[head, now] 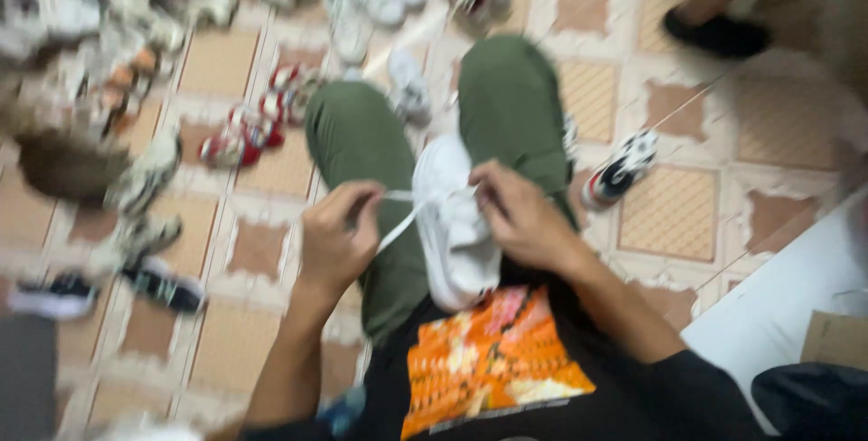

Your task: A person is sitting on the floor and lacing a white sneaker, threading the laces through the eyelets one by one.

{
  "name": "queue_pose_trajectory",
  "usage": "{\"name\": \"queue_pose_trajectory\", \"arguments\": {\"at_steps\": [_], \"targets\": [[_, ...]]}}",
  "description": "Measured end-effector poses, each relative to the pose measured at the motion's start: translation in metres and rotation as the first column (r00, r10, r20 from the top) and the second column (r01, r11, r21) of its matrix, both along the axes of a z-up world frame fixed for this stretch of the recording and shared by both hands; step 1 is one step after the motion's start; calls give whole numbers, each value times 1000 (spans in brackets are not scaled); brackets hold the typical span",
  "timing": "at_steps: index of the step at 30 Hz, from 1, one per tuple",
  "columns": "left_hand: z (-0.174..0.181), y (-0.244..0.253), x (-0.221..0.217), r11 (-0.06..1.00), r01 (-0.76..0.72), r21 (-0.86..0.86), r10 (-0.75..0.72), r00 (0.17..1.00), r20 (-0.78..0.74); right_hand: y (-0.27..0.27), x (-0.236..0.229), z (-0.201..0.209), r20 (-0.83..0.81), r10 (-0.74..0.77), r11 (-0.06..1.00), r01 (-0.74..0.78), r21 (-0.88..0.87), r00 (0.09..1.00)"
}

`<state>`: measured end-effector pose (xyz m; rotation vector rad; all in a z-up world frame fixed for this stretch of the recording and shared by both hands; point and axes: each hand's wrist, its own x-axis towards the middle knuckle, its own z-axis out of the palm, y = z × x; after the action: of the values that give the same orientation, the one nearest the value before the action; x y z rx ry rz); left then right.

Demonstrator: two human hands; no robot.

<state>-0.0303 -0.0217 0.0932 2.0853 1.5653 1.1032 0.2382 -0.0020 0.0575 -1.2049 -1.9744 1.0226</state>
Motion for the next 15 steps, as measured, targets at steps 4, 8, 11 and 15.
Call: {"name": "queue_pose_trajectory", "arguments": {"at_steps": [4, 8, 11, 15], "targets": [[17, -3, -12, 990, -113, -83, 110, 993, -36, -4, 4, 10, -71, -66, 992, 58, -111, 995], [26, -1, -28, 983, -177, -52, 172, 981, -89, -5, 12, 25, -107, -83, 996, 79, -41, 991], [27, -2, -39, 979, -205, -9, 204, 977, -58, -5, 19, 25, -139, -108, 994, 111, 14, 984], [-29, 11, -85, 963, -266, -39, 268, 958, 99, 5, 26, 23, -275, -24, 997, 5, -73, 961]]}}
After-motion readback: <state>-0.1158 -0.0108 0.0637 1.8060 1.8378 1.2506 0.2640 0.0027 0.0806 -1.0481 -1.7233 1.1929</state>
